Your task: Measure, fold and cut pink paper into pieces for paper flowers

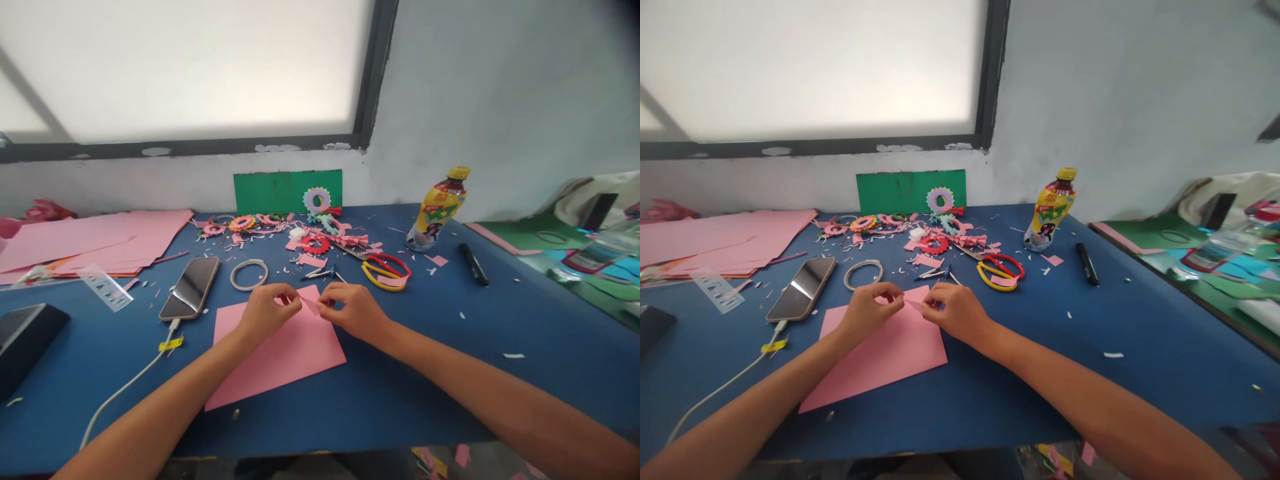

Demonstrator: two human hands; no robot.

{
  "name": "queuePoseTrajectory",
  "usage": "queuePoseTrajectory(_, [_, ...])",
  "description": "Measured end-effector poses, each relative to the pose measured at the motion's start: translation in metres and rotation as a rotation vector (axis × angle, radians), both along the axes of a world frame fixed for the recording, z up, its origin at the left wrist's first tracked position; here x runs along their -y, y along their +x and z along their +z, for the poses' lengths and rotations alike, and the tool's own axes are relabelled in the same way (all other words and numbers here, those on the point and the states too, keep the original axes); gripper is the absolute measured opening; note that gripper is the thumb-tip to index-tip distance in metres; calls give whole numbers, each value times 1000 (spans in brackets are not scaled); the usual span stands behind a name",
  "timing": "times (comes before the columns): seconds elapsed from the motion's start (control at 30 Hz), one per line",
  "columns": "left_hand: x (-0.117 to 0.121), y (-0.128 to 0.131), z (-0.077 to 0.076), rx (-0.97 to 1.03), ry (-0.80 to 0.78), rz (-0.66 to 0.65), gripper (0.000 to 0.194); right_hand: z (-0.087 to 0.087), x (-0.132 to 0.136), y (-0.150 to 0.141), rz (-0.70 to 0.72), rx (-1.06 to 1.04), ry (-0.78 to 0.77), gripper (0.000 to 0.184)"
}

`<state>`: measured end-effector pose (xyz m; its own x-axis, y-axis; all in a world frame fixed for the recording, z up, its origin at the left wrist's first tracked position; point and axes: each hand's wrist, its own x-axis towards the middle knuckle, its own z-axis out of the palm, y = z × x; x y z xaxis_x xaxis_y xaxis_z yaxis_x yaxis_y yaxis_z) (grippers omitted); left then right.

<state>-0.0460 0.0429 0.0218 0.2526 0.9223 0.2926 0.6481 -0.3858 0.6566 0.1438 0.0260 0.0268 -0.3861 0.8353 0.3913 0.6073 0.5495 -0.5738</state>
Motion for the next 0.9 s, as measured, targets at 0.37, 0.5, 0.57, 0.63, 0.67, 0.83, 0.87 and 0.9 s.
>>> queuePoseTrajectory(0.37, [10, 8, 1, -5, -20, -209, 24, -7, -4, 1, -2, 144, 228, 10])
queuePoseTrajectory(0.5, [15, 12, -1, -1, 21, -210, 24, -11, -5, -3, 27, 263, 425, 14])
queuePoseTrajectory(0.57, [16, 12, 0, 13, 39, -202, 23, -10, -5, -4, 16, 259, 435, 13])
queuePoseTrajectory(0.63, [17, 12, 1, 32, 51, -183, 22, -8, -6, -3, -1, 230, 412, 11])
queuePoseTrajectory(0.67, [17, 11, 2, 44, 56, -169, 21, -7, -7, -2, -15, 212, 396, 11])
queuePoseTrajectory(0.83, [14, 4, 6, 119, 58, -76, 18, -3, -21, 16, -129, 93, 182, 10])
queuePoseTrajectory(0.87, [13, 3, 7, 135, 53, -58, 17, -2, -25, 20, -155, 64, 115, 10])
queuePoseTrajectory(0.9, [12, 1, 7, 151, 46, -41, 18, -2, -28, 24, -175, 37, 52, 10])
